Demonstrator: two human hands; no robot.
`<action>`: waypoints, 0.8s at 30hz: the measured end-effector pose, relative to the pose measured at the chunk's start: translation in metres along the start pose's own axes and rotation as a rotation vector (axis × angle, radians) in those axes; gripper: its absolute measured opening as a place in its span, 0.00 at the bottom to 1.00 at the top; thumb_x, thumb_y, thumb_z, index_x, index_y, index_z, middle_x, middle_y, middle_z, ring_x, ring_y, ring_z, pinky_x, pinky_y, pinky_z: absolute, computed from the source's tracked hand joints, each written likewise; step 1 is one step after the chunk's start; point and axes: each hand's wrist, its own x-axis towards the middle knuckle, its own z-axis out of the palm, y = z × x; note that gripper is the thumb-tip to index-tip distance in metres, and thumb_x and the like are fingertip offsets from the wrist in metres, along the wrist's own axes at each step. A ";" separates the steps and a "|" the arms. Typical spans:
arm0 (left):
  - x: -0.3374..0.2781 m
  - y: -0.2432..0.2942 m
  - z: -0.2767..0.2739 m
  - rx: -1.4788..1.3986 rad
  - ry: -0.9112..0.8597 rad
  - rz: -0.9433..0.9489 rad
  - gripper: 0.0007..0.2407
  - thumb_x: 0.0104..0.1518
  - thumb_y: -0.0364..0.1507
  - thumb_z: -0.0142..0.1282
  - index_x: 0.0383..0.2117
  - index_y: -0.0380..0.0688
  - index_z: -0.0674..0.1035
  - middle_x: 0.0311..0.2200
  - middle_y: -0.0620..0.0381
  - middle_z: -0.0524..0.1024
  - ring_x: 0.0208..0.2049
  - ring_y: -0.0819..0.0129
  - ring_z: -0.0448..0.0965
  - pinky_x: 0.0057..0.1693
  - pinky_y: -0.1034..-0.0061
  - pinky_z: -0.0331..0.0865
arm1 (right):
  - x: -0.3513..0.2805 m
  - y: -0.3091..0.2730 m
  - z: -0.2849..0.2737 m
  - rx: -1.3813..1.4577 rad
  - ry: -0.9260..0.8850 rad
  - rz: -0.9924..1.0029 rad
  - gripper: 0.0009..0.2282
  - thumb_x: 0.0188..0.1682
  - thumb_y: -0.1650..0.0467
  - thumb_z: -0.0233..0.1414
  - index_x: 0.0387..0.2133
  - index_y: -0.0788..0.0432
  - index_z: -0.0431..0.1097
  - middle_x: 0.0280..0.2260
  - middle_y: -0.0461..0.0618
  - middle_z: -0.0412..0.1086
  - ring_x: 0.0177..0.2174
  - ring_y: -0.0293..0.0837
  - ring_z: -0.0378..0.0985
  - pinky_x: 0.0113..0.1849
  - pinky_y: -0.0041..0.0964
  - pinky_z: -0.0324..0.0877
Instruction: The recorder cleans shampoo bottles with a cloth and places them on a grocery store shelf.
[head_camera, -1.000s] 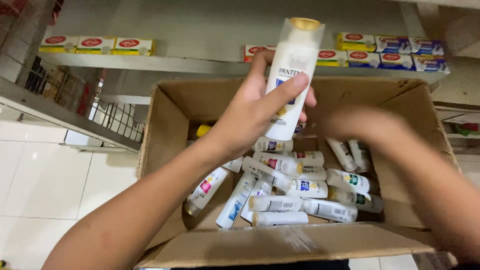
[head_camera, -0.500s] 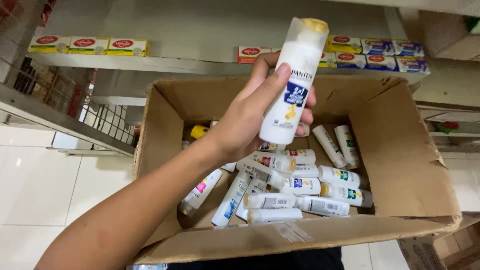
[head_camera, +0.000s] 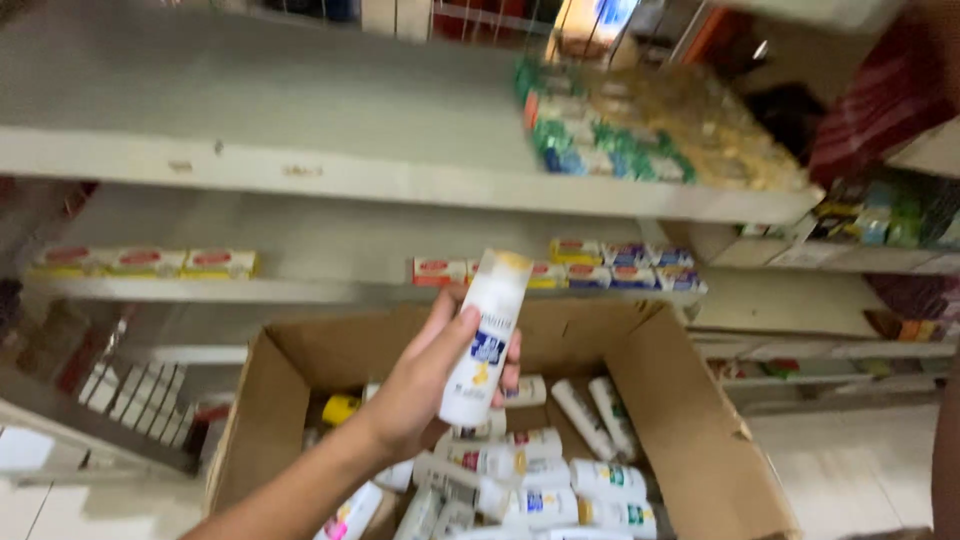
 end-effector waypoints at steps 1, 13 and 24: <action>0.000 -0.001 -0.001 -0.013 0.008 -0.002 0.13 0.69 0.37 0.39 0.55 0.50 0.61 0.38 0.51 0.74 0.34 0.67 0.78 0.38 0.71 0.76 | -0.010 -0.021 -0.009 -0.013 0.051 -0.005 0.22 0.63 0.57 0.46 0.51 0.67 0.74 0.29 0.64 0.72 0.27 0.53 0.77 0.30 0.47 0.73; 0.005 -0.007 -0.019 -0.081 0.067 -0.022 0.14 0.66 0.37 0.41 0.55 0.52 0.62 0.37 0.50 0.73 0.32 0.66 0.78 0.36 0.71 0.75 | 0.026 -0.044 -0.034 -0.211 0.289 0.308 0.24 0.67 0.57 0.49 0.34 0.68 0.79 0.21 0.62 0.72 0.22 0.56 0.75 0.31 0.55 0.72; 0.020 -0.006 -0.025 -0.312 0.088 0.129 0.20 0.63 0.40 0.34 0.62 0.58 0.60 0.43 0.43 0.72 0.34 0.59 0.77 0.33 0.70 0.75 | -0.092 -0.297 -0.063 1.055 0.782 0.275 0.21 0.60 0.52 0.51 0.50 0.55 0.65 0.39 0.43 0.71 0.27 0.36 0.73 0.21 0.36 0.63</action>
